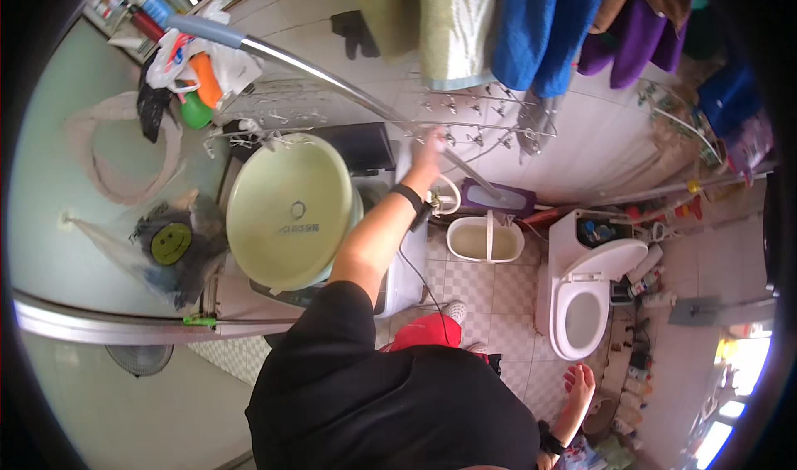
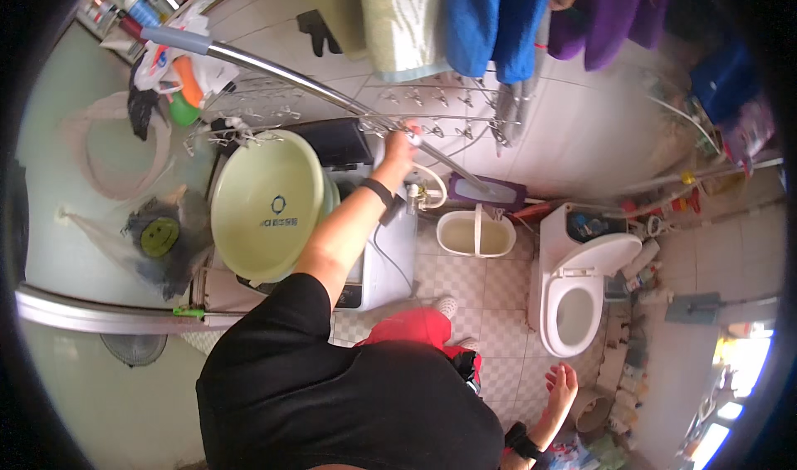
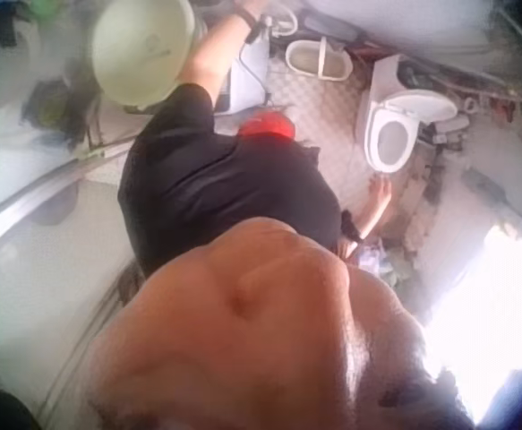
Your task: The person cleans a bathroom and kitchen floor by applying cleaner to a toilet, rinsing a mop in a sink, and mopping the tiled surface.
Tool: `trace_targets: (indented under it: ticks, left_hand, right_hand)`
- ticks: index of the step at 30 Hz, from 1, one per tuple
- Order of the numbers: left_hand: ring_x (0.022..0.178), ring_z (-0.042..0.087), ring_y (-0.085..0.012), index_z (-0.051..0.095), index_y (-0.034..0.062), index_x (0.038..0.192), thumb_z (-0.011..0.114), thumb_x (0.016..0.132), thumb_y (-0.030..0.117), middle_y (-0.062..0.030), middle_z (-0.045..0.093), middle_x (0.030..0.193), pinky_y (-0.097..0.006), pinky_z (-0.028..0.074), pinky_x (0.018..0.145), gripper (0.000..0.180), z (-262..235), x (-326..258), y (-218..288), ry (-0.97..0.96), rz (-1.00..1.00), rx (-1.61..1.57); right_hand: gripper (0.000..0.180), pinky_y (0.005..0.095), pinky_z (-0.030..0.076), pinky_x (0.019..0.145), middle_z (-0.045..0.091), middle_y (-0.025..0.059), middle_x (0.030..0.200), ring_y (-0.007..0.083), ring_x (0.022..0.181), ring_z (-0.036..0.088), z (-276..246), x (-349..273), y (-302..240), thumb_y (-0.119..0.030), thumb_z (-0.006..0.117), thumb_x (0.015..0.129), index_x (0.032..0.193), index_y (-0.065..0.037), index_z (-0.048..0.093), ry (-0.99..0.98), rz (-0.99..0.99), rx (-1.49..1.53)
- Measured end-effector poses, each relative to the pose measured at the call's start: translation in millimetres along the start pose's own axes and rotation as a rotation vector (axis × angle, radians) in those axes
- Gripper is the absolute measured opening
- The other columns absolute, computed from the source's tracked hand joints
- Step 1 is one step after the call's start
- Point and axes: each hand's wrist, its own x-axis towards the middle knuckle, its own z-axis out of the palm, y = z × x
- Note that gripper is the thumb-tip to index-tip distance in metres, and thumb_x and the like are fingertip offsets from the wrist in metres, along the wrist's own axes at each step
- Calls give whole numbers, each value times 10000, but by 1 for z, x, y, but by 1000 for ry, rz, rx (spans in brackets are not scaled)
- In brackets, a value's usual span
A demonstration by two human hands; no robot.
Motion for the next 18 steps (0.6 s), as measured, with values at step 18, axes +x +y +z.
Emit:
trace_targets:
  ticks: [18]
  left_hand:
    - [745,561,-132,512,140,787,702,842,478,-23,539,756,-362,491,544,391,68,-312,119,230,362,-44]
  right_hand:
    - [281,352,508,797,689,163,977,269,888,671,26,132,-146,-229,593,900,1113,-51,641,-385,-710,-675]
